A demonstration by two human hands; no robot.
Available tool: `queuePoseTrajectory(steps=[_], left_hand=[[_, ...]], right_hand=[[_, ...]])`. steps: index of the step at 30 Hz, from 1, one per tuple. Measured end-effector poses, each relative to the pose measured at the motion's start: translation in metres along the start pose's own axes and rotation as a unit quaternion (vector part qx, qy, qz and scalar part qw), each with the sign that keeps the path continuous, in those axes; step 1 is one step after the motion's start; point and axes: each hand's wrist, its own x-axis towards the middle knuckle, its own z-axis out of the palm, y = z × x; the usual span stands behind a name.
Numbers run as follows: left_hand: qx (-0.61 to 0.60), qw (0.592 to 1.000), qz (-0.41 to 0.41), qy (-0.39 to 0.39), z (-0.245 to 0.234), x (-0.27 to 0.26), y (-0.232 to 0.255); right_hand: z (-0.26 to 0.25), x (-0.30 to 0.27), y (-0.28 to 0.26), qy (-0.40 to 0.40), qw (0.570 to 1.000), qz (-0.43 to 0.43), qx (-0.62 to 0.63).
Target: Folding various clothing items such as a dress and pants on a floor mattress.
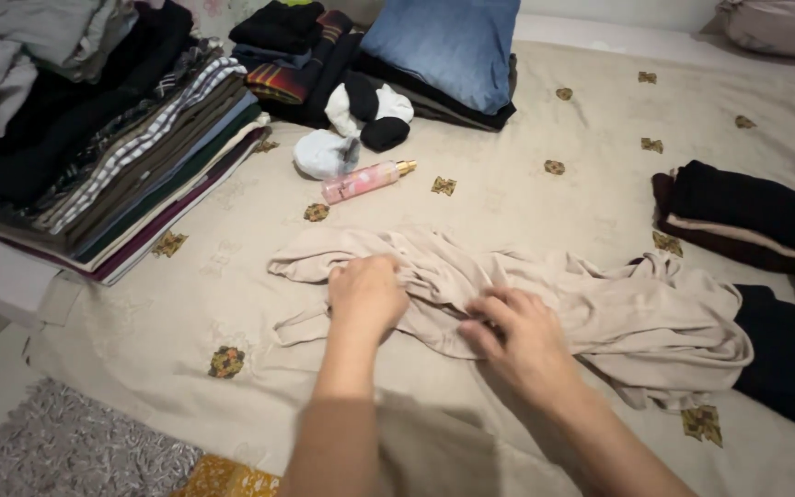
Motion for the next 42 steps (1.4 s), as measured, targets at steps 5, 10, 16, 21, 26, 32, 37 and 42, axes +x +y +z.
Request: queuePoseTrajectory(steps=[5, 10, 16, 21, 26, 32, 37, 42], left_hand=[[-0.319, 0.946, -0.050, 0.017, -0.030, 0.002, -0.007], [-0.816, 0.552, -0.060, -0.162, -0.041, -0.006, -0.004], [-0.872, 0.326, -0.024, -0.364, -0.014, 0.000, -0.006], [-0.898, 0.298, -0.004, -0.324, -0.018, 0.000, -0.025], [-0.912, 0.288, 0.011, -0.290, -0.016, -0.001, -0.022], [-0.907, 0.232, 0.022, -0.350, -0.025, -0.012, -0.016], [-0.904, 0.259, 0.082, -0.330, -0.062, -0.025, 0.004], [-0.782, 0.571, 0.010, -0.250, -0.027, -0.018, 0.017]], right_hand=[[-0.005, 0.005, 0.027, -0.073, 0.957, 0.278, 0.032], [-0.029, 0.020, 0.000, 0.011, 0.946, 0.263, 0.191], [0.025, 0.001, -0.005, -0.014, 0.961, 0.074, 0.268], [0.031, 0.004, 0.037, -0.043, 0.843, 0.406, 0.349], [0.014, 0.020, 0.001, 0.026, 0.777, 0.378, 0.503], [0.019, 0.027, -0.005, -0.102, 0.906, 0.378, 0.163], [-0.008, 0.041, 0.039, 0.021, 0.608, 0.525, 0.595], [-0.065, 0.064, -0.014, 0.046, 0.463, 0.551, 0.693]])
